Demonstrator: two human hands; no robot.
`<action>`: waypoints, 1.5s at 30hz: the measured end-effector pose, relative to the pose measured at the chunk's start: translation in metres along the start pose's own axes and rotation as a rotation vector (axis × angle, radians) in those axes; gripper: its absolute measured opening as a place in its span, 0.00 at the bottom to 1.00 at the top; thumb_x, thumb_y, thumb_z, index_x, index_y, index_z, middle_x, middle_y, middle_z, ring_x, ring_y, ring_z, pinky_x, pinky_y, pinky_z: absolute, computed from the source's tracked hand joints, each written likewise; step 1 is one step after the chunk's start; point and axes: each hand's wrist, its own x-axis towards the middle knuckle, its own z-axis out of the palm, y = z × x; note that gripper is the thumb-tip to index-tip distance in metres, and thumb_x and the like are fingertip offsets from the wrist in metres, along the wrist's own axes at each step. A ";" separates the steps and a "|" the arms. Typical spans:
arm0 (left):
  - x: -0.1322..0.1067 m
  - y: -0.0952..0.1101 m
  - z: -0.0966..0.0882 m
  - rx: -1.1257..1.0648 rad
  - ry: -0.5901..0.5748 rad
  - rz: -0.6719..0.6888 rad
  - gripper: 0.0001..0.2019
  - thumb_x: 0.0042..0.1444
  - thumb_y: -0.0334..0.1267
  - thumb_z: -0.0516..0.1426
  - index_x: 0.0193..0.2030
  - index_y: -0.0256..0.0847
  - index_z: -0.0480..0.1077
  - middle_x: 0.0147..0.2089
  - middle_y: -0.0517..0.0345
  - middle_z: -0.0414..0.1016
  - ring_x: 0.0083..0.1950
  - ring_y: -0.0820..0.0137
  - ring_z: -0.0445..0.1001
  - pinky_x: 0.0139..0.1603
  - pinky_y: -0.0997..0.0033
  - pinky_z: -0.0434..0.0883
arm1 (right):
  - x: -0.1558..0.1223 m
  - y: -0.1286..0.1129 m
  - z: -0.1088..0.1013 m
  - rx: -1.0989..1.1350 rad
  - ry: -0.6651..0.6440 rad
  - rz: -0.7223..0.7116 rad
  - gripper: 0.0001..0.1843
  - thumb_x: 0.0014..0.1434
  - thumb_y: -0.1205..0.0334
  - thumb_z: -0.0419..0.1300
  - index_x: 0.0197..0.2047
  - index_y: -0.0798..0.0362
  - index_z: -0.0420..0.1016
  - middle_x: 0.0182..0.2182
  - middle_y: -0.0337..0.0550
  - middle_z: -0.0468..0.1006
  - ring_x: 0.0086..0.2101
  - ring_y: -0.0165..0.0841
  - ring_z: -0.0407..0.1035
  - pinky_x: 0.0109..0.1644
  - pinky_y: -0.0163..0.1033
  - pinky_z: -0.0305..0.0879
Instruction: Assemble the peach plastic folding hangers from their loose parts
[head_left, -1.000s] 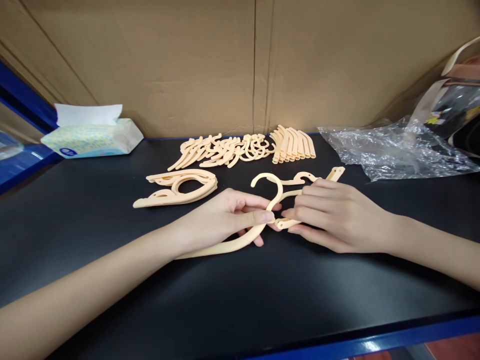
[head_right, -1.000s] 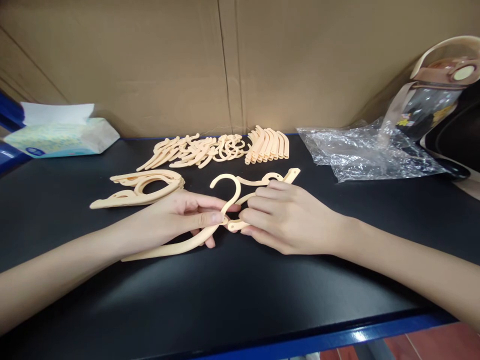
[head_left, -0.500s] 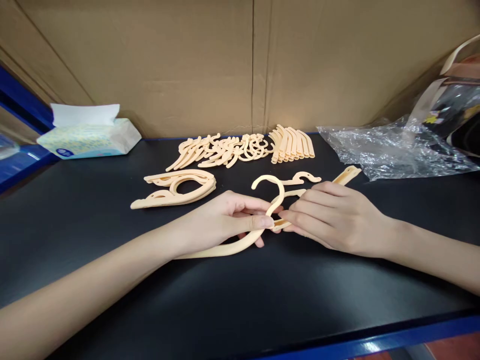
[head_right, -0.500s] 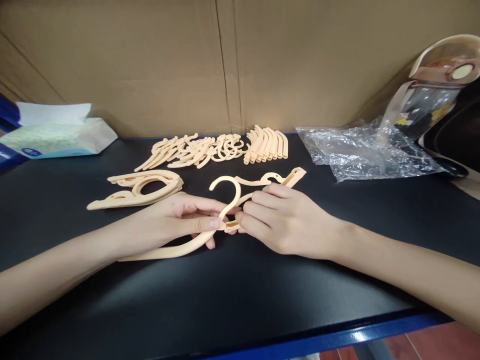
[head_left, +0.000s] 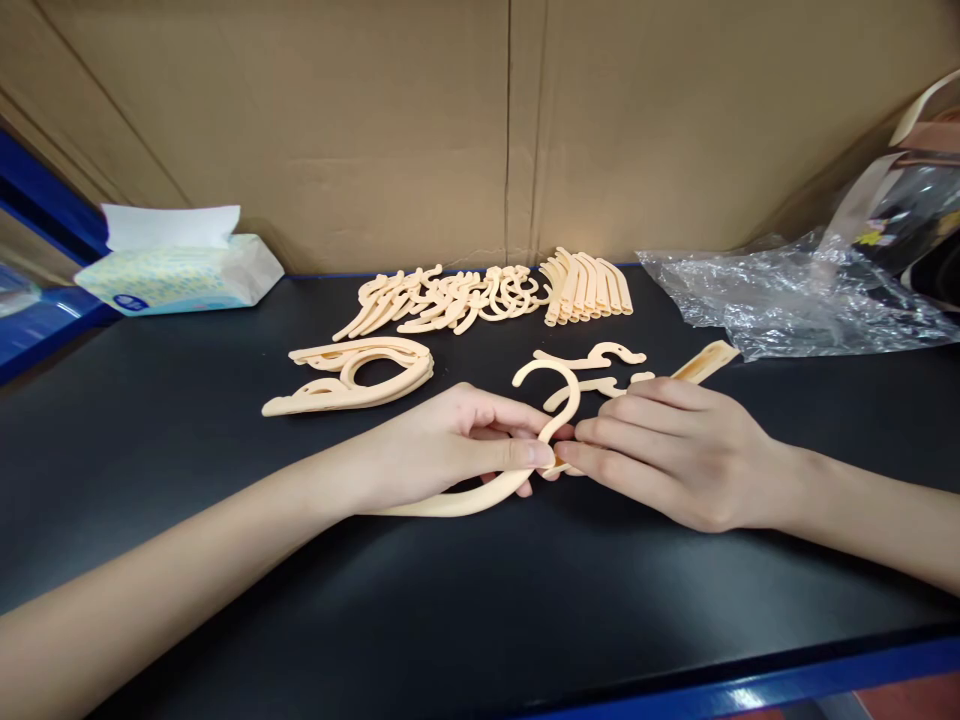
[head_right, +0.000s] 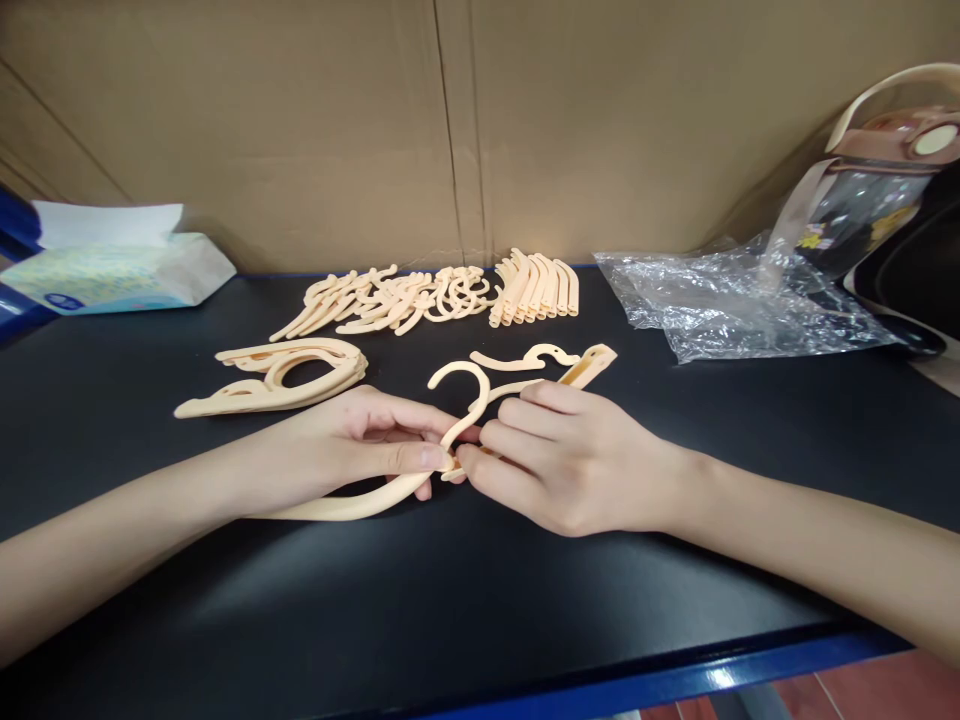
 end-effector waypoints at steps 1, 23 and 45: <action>0.000 0.000 0.000 -0.003 -0.002 0.006 0.07 0.62 0.32 0.57 0.42 0.34 0.76 0.37 0.62 0.76 0.35 0.78 0.74 0.41 0.82 0.70 | 0.000 0.000 0.000 0.005 0.000 -0.001 0.13 0.69 0.72 0.48 0.41 0.58 0.74 0.32 0.42 0.81 0.32 0.31 0.71 0.36 0.39 0.63; 0.000 0.006 0.011 0.070 0.032 0.063 0.06 0.61 0.30 0.56 0.38 0.32 0.75 0.32 0.62 0.73 0.32 0.78 0.70 0.35 0.83 0.68 | -0.002 0.000 0.002 0.021 -0.029 -0.029 0.13 0.68 0.73 0.48 0.41 0.58 0.74 0.29 0.41 0.78 0.30 0.31 0.68 0.35 0.39 0.60; 0.000 0.005 0.010 0.106 0.031 0.051 0.07 0.62 0.33 0.56 0.39 0.33 0.74 0.33 0.62 0.72 0.33 0.78 0.70 0.37 0.82 0.68 | 0.001 0.001 0.004 0.031 -0.018 0.004 0.09 0.66 0.71 0.53 0.37 0.56 0.74 0.24 0.37 0.73 0.27 0.30 0.62 0.33 0.38 0.56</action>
